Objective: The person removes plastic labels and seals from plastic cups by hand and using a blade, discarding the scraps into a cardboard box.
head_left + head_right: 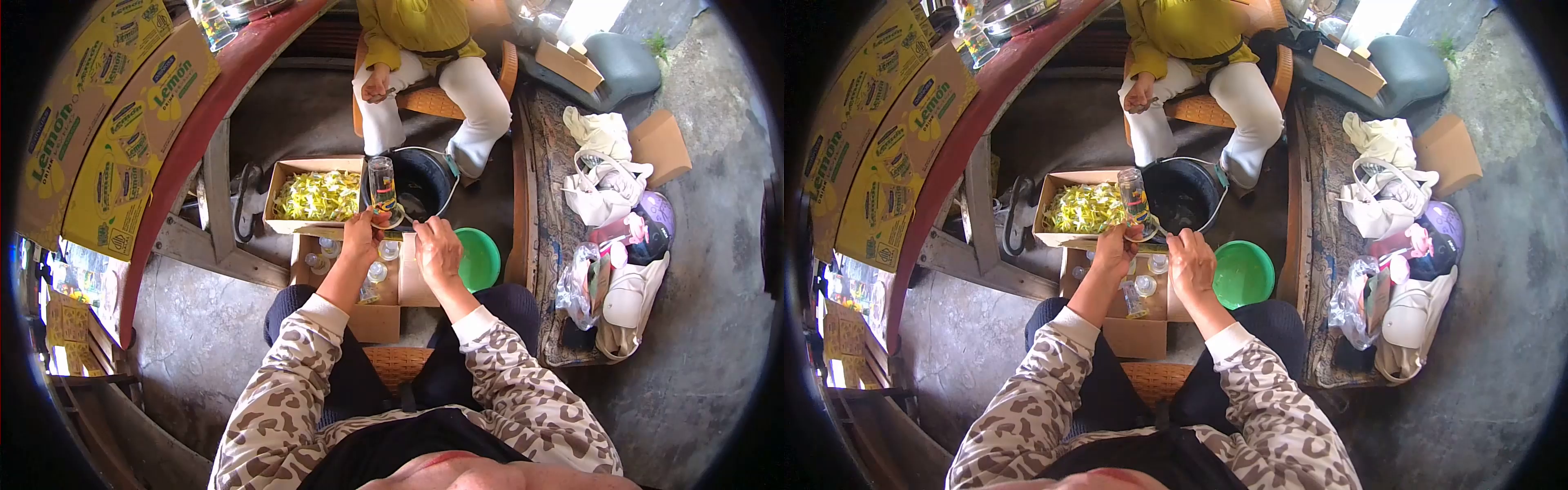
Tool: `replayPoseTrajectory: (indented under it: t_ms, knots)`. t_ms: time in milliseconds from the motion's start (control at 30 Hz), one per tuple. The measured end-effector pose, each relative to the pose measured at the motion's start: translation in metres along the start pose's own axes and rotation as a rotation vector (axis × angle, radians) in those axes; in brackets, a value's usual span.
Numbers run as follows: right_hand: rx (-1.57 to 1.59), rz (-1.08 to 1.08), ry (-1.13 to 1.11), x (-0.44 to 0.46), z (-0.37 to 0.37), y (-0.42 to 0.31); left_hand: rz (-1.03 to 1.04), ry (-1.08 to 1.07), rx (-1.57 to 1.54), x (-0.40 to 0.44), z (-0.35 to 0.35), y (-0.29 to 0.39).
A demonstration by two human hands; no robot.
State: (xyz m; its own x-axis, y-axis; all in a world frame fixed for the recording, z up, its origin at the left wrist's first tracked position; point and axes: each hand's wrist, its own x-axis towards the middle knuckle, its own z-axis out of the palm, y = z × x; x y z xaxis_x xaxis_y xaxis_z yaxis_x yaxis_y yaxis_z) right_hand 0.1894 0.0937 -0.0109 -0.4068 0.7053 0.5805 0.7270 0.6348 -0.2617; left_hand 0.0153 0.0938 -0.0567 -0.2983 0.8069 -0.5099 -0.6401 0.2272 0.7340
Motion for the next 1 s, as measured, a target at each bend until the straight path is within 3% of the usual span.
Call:
replayPoseTrajectory:
  t_ms: [433,533,600,700,767,833,1000]
  knots:
    - [-0.002,0.080,-0.028,-0.003,0.015,-0.004,0.108,0.025,0.155,-0.014,0.013,0.000]
    - [0.005,0.180,-0.060,-0.005,0.018,-0.003,0.195,0.060,0.184,-0.018,0.019,-0.001]
    - [0.257,0.378,-0.089,-0.005,0.019,0.001,0.353,0.049,0.258,-0.012,0.017,-0.004]
    - [0.356,0.496,-0.118,-0.002,0.015,0.007,0.401,0.081,0.280,-0.008,0.018,-0.006]
    - [0.311,0.496,-0.127,-0.004,0.010,0.006,0.330,0.078,0.248,-0.004,0.016,-0.004]
    - [0.087,0.192,-0.045,-0.005,0.008,0.004,0.260,0.077,0.217,-0.002,0.012,-0.001]
    - [0.057,0.158,-0.058,-0.004,0.013,0.000,0.080,0.047,0.049,0.005,0.000,-0.004]
